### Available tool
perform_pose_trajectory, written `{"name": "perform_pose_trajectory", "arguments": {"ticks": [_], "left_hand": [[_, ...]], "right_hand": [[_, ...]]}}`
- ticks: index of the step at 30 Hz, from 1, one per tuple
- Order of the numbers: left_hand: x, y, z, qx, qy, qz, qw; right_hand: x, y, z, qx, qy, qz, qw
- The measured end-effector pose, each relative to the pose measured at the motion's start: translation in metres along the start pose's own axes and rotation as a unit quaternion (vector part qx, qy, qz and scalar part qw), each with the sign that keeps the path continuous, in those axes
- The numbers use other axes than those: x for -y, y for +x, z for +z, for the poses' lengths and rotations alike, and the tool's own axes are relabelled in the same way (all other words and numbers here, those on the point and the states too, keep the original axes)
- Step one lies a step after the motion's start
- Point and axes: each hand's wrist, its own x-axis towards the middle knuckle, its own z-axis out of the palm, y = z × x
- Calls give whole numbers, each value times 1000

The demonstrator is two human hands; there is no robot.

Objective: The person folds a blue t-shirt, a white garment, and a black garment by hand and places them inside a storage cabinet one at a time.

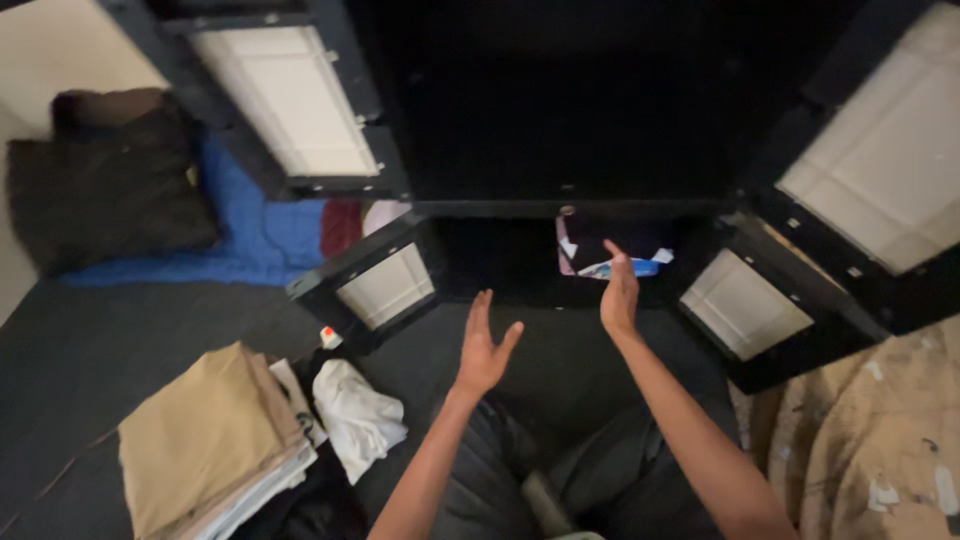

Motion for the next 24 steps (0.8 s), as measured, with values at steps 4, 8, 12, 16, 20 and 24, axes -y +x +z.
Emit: {"name": "perform_pose_trajectory", "arguments": {"ticks": [4, 8, 12, 16, 20, 24], "left_hand": [[-11, -28, -50, -88, -74, -24, 993], [-20, -64, -112, -144, -125, -90, 978], [-18, -109, -176, -220, -100, -129, 962], [-2, -173, -229, -333, -48, -149, 930], [26, -264, -281, -447, 14, -232, 864], [65, -369, -301, -514, 115, -319, 788]], "right_hand": [[61, -30, 31, 76, 109, 6, 991], [115, -63, 77, 163, 165, -25, 972], [154, -98, 138, 269, 216, -53, 937], [174, -150, 201, 381, 245, -45, 890], [178, -217, 250, 504, 236, -35, 830], [160, -291, 284, 586, 163, -54, 792]]}}
